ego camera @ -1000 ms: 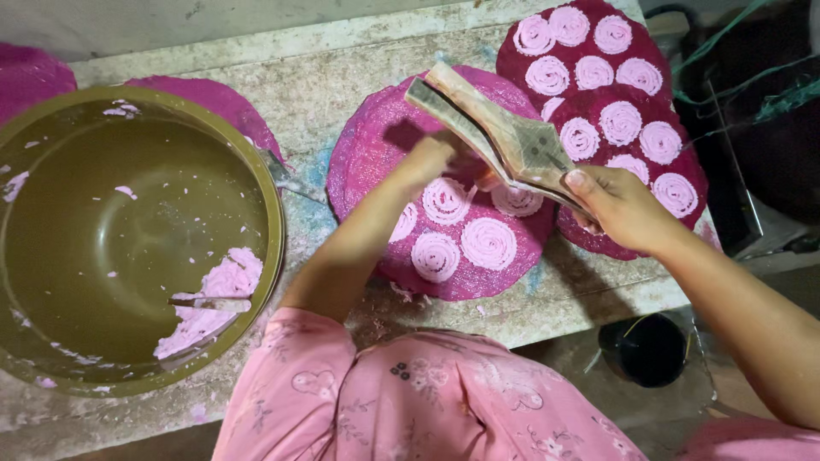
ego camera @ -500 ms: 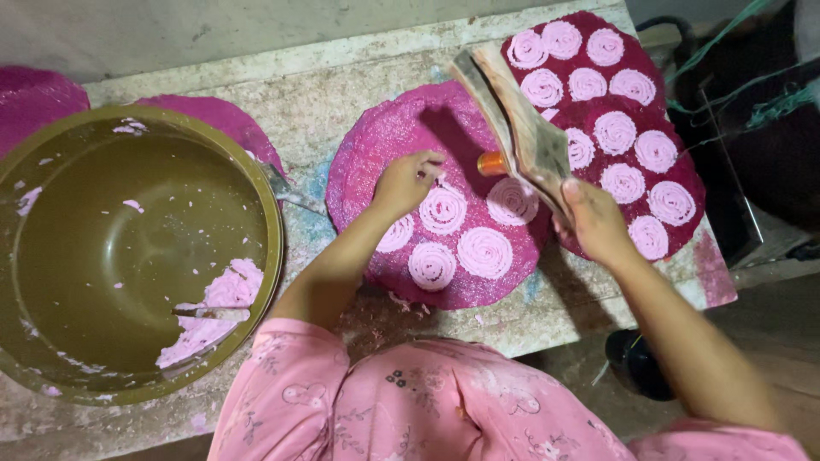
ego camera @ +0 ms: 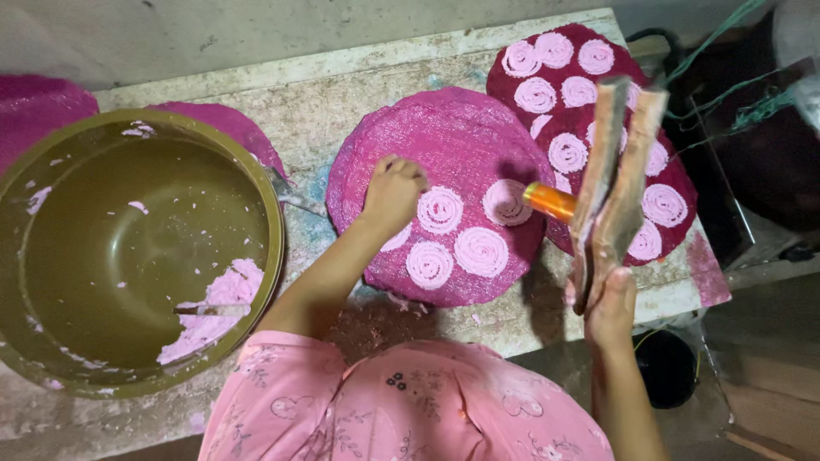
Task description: The person holds a wooden piping tool and fills it with pink paste from a large bowl using a small spatula, then pipes spiral rosettes onto round magenta fabric discs arranged on the workbench. They refill the tool repeatedly and set finished discs aside as more rosettes are added.
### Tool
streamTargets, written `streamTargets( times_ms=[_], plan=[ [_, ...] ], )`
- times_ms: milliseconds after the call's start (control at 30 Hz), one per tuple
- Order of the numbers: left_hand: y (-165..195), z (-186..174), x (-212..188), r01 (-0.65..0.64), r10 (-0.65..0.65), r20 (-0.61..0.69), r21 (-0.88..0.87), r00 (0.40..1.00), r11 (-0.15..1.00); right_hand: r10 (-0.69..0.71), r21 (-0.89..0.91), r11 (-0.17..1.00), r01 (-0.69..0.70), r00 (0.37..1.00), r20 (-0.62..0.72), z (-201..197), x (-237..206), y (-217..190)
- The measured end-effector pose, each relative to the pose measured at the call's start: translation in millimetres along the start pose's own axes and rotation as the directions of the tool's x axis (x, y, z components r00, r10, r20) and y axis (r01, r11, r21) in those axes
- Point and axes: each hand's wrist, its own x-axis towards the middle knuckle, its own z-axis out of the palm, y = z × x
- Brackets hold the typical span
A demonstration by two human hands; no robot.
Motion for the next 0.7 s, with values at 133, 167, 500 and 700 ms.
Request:
streamTargets(
  times_ms=[133, 167, 500, 700],
  plan=[
    [9, -3, -6, -0.014, 0.015, -0.049, 0.015, 0.999, 1.0, -0.03, 0.033, 0.999, 0.031, 0.999, -0.033, -15, -21, 3],
    [13, -5, -7, -0.035, 0.037, -0.064, 0.03, 0.997, 0.999, -0.011, 0.047, 0.999, 0.013, 0.999, -0.03, -16, -25, 4],
    [57, -123, -33, -0.149, 0.147, -0.021, -0.16, 0.989, 0.976, -0.047, -0.086, 0.994, 0.066, 0.977, 0.207, 12, -52, -47],
    [129, -222, -94, 0.232, -0.054, 0.658, -0.186, 0.752, 0.955, -0.407, -0.217, 0.497, 0.84, 0.446, 0.797, 104, -55, -159]
  ],
)
